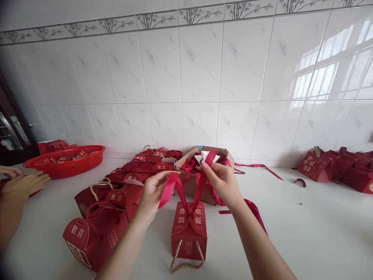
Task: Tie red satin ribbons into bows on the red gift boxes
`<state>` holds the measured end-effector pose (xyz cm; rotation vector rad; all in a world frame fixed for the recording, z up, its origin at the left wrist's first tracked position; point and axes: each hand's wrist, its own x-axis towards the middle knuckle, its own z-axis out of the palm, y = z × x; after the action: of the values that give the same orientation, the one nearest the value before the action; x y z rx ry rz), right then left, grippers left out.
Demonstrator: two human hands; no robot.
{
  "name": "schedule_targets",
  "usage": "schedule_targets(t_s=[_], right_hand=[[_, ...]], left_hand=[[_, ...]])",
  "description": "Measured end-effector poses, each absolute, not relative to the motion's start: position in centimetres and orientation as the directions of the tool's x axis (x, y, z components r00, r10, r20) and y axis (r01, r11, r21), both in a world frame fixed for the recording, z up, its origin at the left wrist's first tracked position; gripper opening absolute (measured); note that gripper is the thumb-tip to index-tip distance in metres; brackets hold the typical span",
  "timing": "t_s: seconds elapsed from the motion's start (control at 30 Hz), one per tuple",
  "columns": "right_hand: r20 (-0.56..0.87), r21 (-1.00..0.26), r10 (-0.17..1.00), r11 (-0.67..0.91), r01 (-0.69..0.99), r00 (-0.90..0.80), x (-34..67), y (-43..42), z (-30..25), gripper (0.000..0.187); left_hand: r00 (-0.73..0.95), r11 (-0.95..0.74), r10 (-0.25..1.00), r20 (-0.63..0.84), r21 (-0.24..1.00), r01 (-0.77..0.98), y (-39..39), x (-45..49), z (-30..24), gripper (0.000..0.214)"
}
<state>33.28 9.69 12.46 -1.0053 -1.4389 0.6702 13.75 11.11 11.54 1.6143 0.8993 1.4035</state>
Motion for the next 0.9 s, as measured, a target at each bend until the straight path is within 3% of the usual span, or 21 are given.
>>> schedule_targets(t_s=[0.2, 0.57, 0.9], right_hand=[[0.548, -0.812, 0.834, 0.512, 0.28, 0.064, 32.9, 9.6, 12.6, 0.039], [0.547, -0.837, 0.837, 0.547, 0.026, 0.017, 32.9, 9.3, 12.9, 0.025], [0.579, -0.815, 0.814, 0.58, 0.003, -0.038, 32.9, 9.0, 13.1, 0.024]], left_hand=[[0.094, -0.473, 0.877, 0.471, 0.881, 0.004, 11.4, 14.0, 12.6, 0.024], [-0.005, -0.53, 0.848, 0.531, 0.846, -0.052, 11.3, 15.1, 13.1, 0.025], [-0.053, -0.542, 0.84, 0.54, 0.829, -0.138, 11.5, 15.6, 12.4, 0.02]])
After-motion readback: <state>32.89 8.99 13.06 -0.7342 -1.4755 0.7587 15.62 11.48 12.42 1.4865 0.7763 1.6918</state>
